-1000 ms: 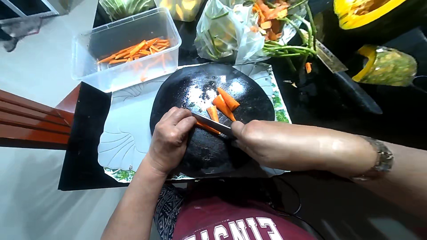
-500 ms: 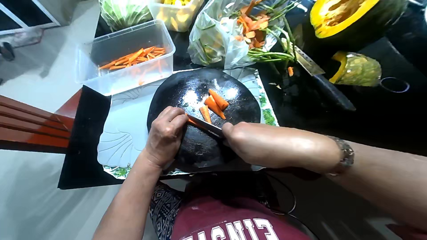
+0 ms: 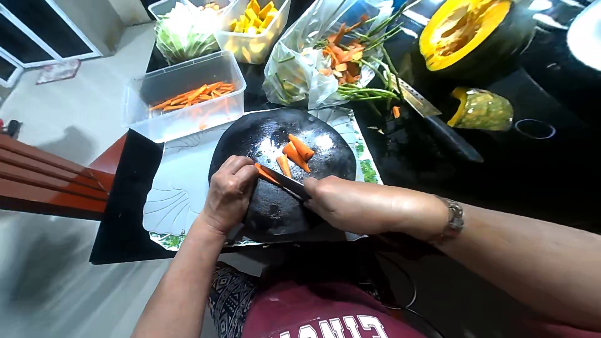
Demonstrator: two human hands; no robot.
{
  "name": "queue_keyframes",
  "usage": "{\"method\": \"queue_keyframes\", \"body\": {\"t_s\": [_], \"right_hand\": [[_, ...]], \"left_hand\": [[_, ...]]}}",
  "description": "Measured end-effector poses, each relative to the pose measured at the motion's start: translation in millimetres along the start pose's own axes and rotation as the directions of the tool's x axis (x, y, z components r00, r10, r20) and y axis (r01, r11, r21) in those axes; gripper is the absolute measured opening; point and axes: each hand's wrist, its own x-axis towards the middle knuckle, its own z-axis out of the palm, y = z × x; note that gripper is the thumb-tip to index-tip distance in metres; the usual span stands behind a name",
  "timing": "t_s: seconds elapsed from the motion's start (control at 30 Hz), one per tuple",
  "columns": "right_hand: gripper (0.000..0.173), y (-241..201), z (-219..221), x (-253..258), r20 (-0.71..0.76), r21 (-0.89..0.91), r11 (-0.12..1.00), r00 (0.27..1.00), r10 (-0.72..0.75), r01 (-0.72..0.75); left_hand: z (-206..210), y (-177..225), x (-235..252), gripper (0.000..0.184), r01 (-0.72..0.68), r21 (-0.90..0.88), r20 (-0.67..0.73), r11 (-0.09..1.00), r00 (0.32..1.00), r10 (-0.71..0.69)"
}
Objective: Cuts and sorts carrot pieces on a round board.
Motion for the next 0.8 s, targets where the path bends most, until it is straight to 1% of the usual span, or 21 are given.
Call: {"method": "queue_keyframes", "body": {"t_s": [0.07,0.13,0.2,0.3,0.37,0.47,0.6,0.8], "right_hand": [[0.016,5.5,0.8,-6.9,-0.003,-0.073,0.997,1.000,-0.028,0.027],[0.017,6.4,-1.7,-13.2,-0.015,-0.156,0.988,1.000,-0.009,0.007],[0.017,5.1,-2.5,-14.3,-0.059,-0.219,0.976,0.998,0.006,-0.019],[0.016,0.1,-1.3,-12.3,-0.150,-0.236,0.971,0.987,-0.056,0.019],[0.015,-3.0,-1.7,-8.9,-0.180,-0.242,0.969,0.979,-0.095,0.049],[0.015,-2.2,-5.3,-1.1,-0.170,-0.249,0.967,0.981,-0.098,0.053],[0.016,-0.5,-9.6,5.0,-0.116,-0.255,0.965,0.989,-0.092,0.060],[0.016,0.7,-9.9,7.7,-0.128,-0.311,0.947,0.984,-0.121,0.076]], "left_hand": [[-0.4,-0.1,-0.2,0.014,0.011,-0.018,-0.005,1.000,1.000,-0.011],[-0.3,0.2,-0.3,0.013,0.020,-0.025,-0.009,0.999,1.000,-0.021],[-0.2,1.3,-0.9,0.014,0.032,-0.028,-0.008,0.999,0.999,-0.032],[0.2,0.7,-1.1,0.013,0.035,-0.038,-0.017,0.999,0.999,-0.035],[0.3,0.1,-1.7,0.013,0.034,-0.046,-0.021,0.998,0.999,-0.035],[1.2,-1.4,-2.5,0.012,0.035,-0.059,-0.025,0.998,0.999,-0.036],[0.9,-0.7,-2.4,0.013,0.040,-0.067,-0.020,0.997,0.999,-0.041],[0.7,0.6,-2.2,0.012,0.049,-0.065,-0.020,0.997,0.999,-0.050]]}}
